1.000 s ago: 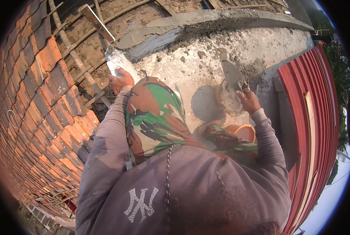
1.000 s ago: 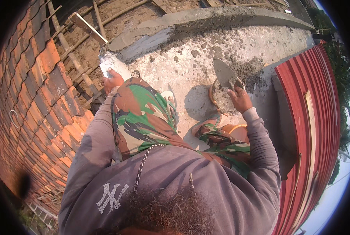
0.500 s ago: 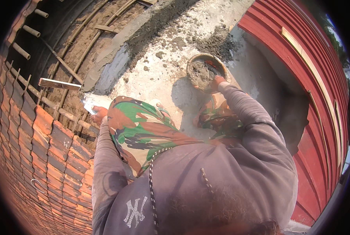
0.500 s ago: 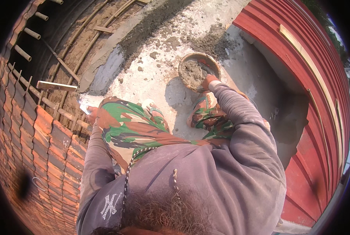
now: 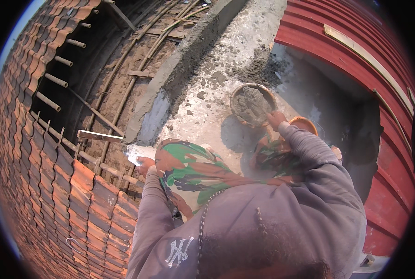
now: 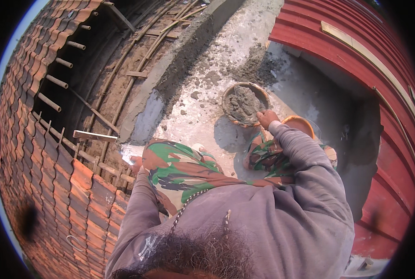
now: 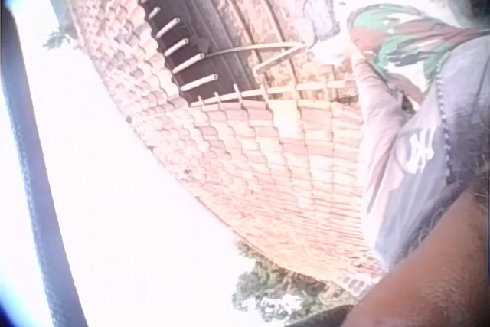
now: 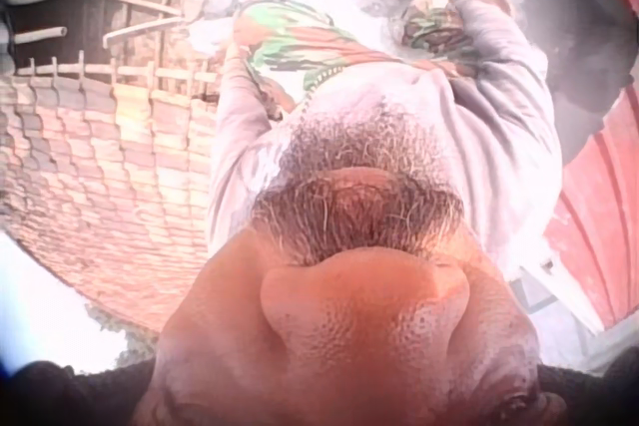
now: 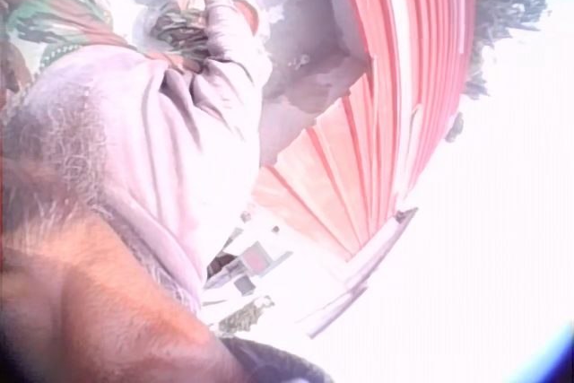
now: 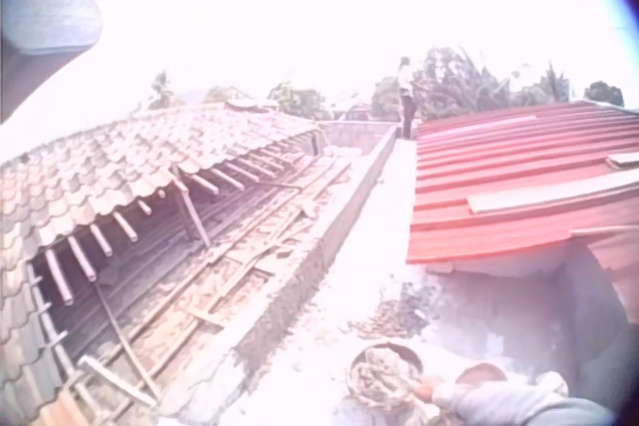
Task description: The person applies mortar to a concrete ledge on a rooftop using a trowel, taking mortar from a bucket and smoothing it along the structure.
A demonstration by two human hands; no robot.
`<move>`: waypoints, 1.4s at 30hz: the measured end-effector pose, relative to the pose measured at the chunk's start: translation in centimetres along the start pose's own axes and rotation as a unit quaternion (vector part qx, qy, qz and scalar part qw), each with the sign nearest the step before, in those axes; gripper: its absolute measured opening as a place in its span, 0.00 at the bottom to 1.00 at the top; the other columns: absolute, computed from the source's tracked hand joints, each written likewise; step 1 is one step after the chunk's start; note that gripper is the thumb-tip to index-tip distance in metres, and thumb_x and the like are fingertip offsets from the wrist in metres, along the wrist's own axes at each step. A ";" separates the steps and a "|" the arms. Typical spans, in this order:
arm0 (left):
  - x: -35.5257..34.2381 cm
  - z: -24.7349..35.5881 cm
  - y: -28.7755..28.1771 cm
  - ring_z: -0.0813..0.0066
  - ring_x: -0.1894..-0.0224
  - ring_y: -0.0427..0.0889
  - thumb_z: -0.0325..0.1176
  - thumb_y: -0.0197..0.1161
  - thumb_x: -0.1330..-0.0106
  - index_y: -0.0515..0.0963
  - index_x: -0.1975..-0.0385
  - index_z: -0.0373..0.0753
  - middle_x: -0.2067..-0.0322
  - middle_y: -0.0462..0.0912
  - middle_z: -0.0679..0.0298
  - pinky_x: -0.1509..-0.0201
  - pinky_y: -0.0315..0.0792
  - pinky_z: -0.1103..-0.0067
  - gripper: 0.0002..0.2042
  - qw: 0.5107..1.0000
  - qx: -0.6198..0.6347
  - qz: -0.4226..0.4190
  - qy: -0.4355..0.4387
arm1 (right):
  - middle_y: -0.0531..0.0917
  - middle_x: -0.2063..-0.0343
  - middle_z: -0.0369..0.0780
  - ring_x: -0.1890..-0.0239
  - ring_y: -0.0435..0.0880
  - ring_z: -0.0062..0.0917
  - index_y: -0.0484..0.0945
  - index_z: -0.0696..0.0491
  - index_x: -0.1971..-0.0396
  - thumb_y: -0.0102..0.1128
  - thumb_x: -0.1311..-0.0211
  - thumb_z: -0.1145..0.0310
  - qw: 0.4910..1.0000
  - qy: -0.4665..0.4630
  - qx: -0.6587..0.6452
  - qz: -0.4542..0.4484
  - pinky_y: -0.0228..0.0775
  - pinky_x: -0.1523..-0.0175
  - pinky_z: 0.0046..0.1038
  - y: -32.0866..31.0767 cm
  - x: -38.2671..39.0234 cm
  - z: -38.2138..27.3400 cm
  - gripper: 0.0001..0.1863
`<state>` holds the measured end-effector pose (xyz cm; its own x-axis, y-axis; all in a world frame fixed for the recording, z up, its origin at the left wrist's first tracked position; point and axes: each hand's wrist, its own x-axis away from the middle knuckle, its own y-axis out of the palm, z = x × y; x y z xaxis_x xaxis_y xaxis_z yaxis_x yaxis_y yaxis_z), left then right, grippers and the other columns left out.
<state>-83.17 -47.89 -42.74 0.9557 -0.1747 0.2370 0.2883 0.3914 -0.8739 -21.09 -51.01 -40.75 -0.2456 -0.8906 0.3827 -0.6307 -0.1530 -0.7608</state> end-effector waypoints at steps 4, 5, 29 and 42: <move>1.4 -0.7 1.0 0.36 0.32 0.73 0.65 0.41 0.25 0.61 0.28 0.24 0.32 0.69 0.34 0.28 0.68 0.52 0.45 1.000 -0.006 -0.012 0.002 | 0.88 0.66 0.56 0.61 0.89 0.47 0.86 0.58 0.55 0.56 0.30 0.53 0.993 0.004 -0.093 0.069 0.79 0.52 0.43 2.6 -3.7 -2.1 0.23; 1.1 -1.1 0.6 0.36 0.32 0.73 0.65 0.41 0.25 0.60 0.28 0.24 0.32 0.69 0.34 0.28 0.68 0.52 0.45 1.000 -0.006 -0.004 -0.003 | 0.88 0.68 0.54 0.64 0.89 0.45 0.86 0.58 0.54 0.56 0.30 0.53 0.978 0.074 -0.194 0.029 0.79 0.55 0.43 2.8 -3.8 -5.8 0.23; -0.3 -1.1 1.1 0.36 0.32 0.73 0.66 0.41 0.25 0.60 0.27 0.24 0.33 0.70 0.34 0.29 0.69 0.52 0.46 0.995 -0.070 0.066 -0.019 | 0.83 0.68 0.40 0.71 0.84 0.28 0.80 0.62 0.57 0.68 0.29 0.63 0.655 -0.024 -0.561 0.505 0.81 0.64 0.32 -11.5 -24.2 -13.7 0.16; -0.3 -2.2 1.4 0.36 0.33 0.74 0.67 0.41 0.26 0.59 0.27 0.24 0.33 0.70 0.34 0.29 0.69 0.52 0.46 0.996 -0.068 0.065 -0.001 | 0.80 0.40 0.61 0.35 0.79 0.50 0.73 0.67 0.35 0.64 0.28 0.59 0.856 -0.071 -0.506 0.085 0.70 0.30 0.37 13.4 -13.5 -33.7 0.31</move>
<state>-83.21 -49.24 -44.97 0.9845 -0.1296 0.1183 0.1513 0.2852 -0.9465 -51.02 -26.64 -38.41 -0.3512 -0.9169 0.1896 -0.9266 0.3695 0.0706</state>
